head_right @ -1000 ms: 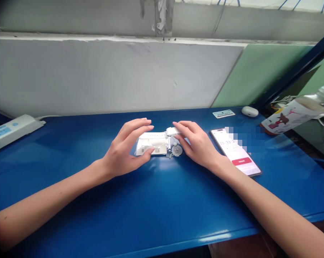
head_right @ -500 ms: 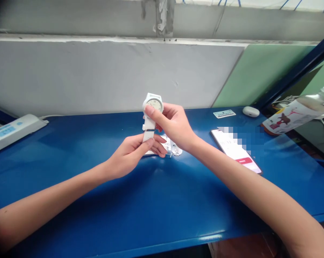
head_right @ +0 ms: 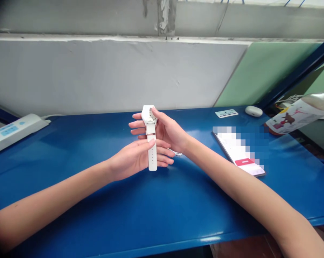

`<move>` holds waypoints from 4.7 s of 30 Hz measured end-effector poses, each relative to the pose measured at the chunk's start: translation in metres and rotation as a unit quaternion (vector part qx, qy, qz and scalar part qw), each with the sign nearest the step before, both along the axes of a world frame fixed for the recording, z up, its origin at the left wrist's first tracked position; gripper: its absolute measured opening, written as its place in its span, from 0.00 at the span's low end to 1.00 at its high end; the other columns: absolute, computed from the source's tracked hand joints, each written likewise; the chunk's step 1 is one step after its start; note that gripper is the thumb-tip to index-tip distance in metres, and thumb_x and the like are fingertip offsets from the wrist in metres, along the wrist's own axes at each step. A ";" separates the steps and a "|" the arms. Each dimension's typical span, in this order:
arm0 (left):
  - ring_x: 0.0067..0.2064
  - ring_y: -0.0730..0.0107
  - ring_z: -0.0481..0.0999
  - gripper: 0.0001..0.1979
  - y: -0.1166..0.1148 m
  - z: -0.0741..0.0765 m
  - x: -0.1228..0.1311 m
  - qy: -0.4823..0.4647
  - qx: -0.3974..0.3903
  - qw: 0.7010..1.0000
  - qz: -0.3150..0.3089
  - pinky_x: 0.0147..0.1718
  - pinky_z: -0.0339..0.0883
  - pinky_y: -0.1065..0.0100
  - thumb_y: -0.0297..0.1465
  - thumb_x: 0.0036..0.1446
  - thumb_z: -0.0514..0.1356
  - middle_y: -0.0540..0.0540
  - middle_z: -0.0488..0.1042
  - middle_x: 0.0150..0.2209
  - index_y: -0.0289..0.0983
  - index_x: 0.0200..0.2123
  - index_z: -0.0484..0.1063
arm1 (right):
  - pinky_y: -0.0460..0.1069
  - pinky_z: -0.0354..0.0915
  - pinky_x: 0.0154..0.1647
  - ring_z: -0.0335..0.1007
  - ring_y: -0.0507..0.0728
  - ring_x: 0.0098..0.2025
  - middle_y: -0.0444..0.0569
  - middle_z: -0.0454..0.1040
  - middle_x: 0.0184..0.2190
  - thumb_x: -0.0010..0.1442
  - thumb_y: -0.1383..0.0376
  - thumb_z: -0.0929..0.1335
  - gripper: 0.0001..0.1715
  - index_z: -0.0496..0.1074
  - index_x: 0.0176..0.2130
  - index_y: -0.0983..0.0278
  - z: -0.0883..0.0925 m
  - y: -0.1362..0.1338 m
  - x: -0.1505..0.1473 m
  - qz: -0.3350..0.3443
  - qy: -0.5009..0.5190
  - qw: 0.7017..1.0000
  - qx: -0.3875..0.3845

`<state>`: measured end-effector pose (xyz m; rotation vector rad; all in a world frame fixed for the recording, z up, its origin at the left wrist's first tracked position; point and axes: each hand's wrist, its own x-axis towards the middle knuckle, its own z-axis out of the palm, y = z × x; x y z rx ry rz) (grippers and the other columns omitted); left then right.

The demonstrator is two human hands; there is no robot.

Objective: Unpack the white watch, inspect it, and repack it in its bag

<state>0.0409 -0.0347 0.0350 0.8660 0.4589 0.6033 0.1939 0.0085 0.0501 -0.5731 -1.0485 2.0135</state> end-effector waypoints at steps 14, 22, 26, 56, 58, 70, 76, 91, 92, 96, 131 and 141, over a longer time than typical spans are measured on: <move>0.42 0.58 0.83 0.19 -0.005 -0.003 0.006 0.046 -0.082 0.995 0.030 0.46 0.74 0.58 0.33 0.73 0.49 0.34 0.82 0.40 0.28 0.43 0.77 | 0.53 0.71 0.55 0.79 0.58 0.51 0.53 0.80 0.53 0.71 0.54 0.60 0.23 0.76 0.50 0.64 -0.007 0.006 0.003 0.048 -0.032 0.998 -0.007; 0.39 0.57 0.83 0.18 -0.010 0.000 0.008 0.061 -0.105 0.992 0.041 0.44 0.75 0.55 0.37 0.71 0.53 0.33 0.81 0.38 0.28 0.42 0.75 | 0.53 0.72 0.53 0.80 0.57 0.46 0.55 0.82 0.47 0.72 0.56 0.57 0.24 0.76 0.48 0.66 -0.001 0.004 0.001 0.036 -0.035 0.998 -0.042; 0.37 0.58 0.83 0.15 -0.008 0.002 0.007 0.056 -0.104 0.992 0.049 0.43 0.75 0.56 0.36 0.70 0.55 0.36 0.80 0.36 0.29 0.39 0.74 | 0.52 0.74 0.48 0.80 0.56 0.41 0.52 0.83 0.41 0.70 0.62 0.59 0.19 0.75 0.49 0.65 -0.002 0.007 0.002 0.023 -0.013 0.998 -0.060; 0.38 0.58 0.82 0.11 -0.007 0.005 0.002 0.041 -0.045 0.997 0.047 0.42 0.74 0.60 0.32 0.67 0.60 0.38 0.80 0.35 0.28 0.42 0.75 | 0.50 0.73 0.51 0.79 0.55 0.45 0.49 0.83 0.43 0.65 0.60 0.69 0.13 0.79 0.46 0.62 0.000 0.008 0.007 0.016 -0.020 1.000 0.016; 0.41 0.56 0.82 0.11 -0.007 0.005 0.002 0.053 -0.034 0.997 0.039 0.45 0.74 0.58 0.32 0.66 0.61 0.36 0.80 0.40 0.28 0.42 0.76 | 0.51 0.73 0.54 0.79 0.56 0.48 0.49 0.83 0.46 0.66 0.63 0.67 0.14 0.78 0.48 0.62 0.000 0.008 0.007 0.025 -0.018 0.999 0.017; 0.46 0.55 0.82 0.09 -0.004 0.008 0.002 0.062 -0.007 0.997 0.033 0.47 0.75 0.59 0.28 0.58 0.67 0.36 0.80 0.46 0.30 0.42 0.79 | 0.55 0.71 0.58 0.79 0.59 0.52 0.52 0.81 0.50 0.65 0.67 0.65 0.15 0.77 0.49 0.64 0.003 0.008 0.008 0.017 -0.029 0.999 0.022; 0.46 0.56 0.82 0.10 -0.006 0.009 0.004 0.049 -0.021 0.999 0.013 0.49 0.73 0.59 0.28 0.57 0.68 0.36 0.81 0.46 0.31 0.43 0.80 | 0.55 0.71 0.58 0.79 0.59 0.51 0.51 0.82 0.48 0.63 0.71 0.63 0.17 0.76 0.48 0.65 0.004 0.007 0.006 0.036 -0.001 0.999 0.011; 0.43 0.58 0.82 0.08 -0.006 0.007 0.001 0.072 -0.027 0.997 0.028 0.48 0.74 0.59 0.24 0.54 0.69 0.39 0.81 0.41 0.31 0.40 0.81 | 0.57 0.69 0.60 0.78 0.61 0.53 0.51 0.81 0.50 0.64 0.67 0.64 0.17 0.76 0.49 0.64 0.000 0.005 0.007 0.043 -0.026 0.999 0.016; 0.42 0.59 0.82 0.07 -0.005 0.007 0.001 0.071 -0.024 0.997 0.033 0.48 0.74 0.58 0.26 0.56 0.69 0.39 0.81 0.40 0.31 0.39 0.80 | 0.57 0.69 0.60 0.78 0.60 0.53 0.50 0.82 0.48 0.64 0.66 0.65 0.16 0.77 0.49 0.63 0.000 0.005 0.007 0.042 -0.024 0.999 0.018; 0.41 0.59 0.82 0.09 -0.004 0.008 0.000 0.079 -0.006 0.996 0.033 0.48 0.74 0.57 0.31 0.59 0.68 0.36 0.81 0.43 0.31 0.40 0.81 | 0.56 0.70 0.59 0.78 0.59 0.52 0.50 0.83 0.46 0.66 0.62 0.67 0.14 0.77 0.49 0.61 -0.002 0.005 0.007 0.045 -0.027 0.998 0.029; 0.52 0.53 0.79 0.19 -0.002 0.012 0.003 0.088 0.063 0.984 0.143 0.54 0.70 0.52 0.32 0.60 0.68 0.37 0.77 0.51 0.34 0.53 0.71 | 0.46 0.68 0.35 0.70 0.51 0.33 0.43 0.75 0.29 0.56 0.54 0.76 0.13 0.78 0.34 0.61 0.009 0.003 0.003 -0.180 -0.071 0.969 0.151; 0.38 0.61 0.81 0.17 -0.004 0.012 0.004 0.095 0.063 0.989 0.089 0.45 0.73 0.58 0.43 0.61 0.66 0.43 0.78 0.32 0.32 0.37 0.74 | 0.53 0.73 0.45 0.76 0.59 0.45 0.48 0.82 0.40 0.58 0.54 0.75 0.11 0.81 0.36 0.58 0.007 0.001 0.002 -0.142 -0.102 0.974 0.146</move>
